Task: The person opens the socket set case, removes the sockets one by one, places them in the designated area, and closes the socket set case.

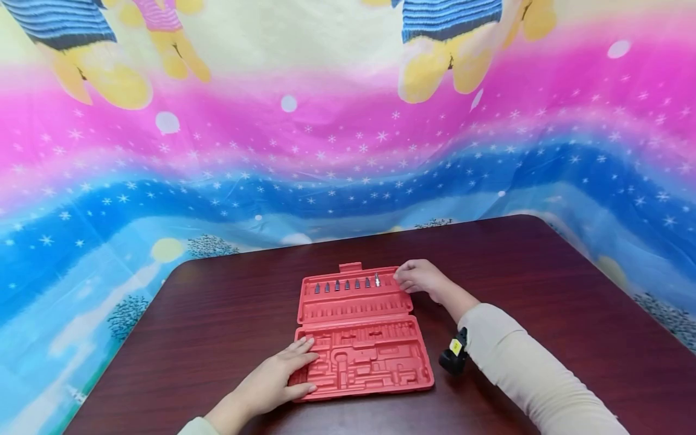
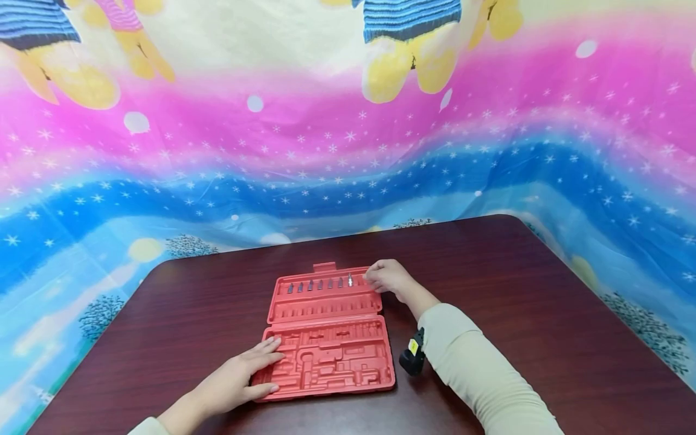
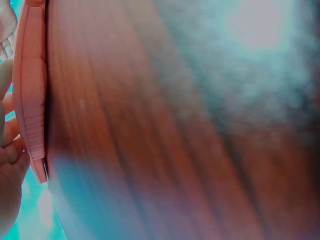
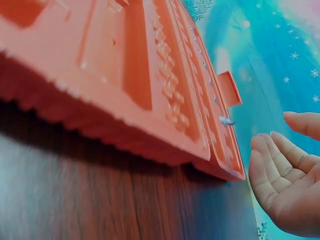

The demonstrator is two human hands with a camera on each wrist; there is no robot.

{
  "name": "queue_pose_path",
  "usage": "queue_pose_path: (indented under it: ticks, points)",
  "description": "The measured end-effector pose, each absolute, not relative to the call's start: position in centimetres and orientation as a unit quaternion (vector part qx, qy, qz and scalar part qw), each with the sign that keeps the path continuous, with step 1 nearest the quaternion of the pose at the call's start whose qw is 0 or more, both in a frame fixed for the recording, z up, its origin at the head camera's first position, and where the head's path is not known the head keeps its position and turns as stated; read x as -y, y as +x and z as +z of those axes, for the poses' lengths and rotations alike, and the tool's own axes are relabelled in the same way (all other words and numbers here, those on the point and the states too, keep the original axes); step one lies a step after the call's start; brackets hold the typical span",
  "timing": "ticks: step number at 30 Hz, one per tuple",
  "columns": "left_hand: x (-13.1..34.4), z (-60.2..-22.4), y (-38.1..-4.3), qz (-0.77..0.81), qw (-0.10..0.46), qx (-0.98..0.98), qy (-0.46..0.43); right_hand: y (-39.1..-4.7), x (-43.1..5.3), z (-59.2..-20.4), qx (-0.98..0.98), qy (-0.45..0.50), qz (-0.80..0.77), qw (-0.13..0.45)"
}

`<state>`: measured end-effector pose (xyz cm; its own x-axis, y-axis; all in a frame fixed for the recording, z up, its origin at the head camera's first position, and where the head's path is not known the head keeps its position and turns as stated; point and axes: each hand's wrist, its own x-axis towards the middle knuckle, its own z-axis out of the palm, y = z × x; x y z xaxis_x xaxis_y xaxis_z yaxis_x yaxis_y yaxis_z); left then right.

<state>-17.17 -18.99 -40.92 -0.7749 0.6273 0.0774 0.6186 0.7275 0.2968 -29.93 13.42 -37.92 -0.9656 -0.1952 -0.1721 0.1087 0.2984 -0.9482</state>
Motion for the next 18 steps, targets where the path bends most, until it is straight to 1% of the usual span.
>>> queue_pose_path:
  ticks: [18]
  points:
    - [19.1,-41.2,-17.3,0.162,0.010,-0.928,0.335,-32.2,-10.6,-38.3,-0.797,-0.009,-0.583,0.160]
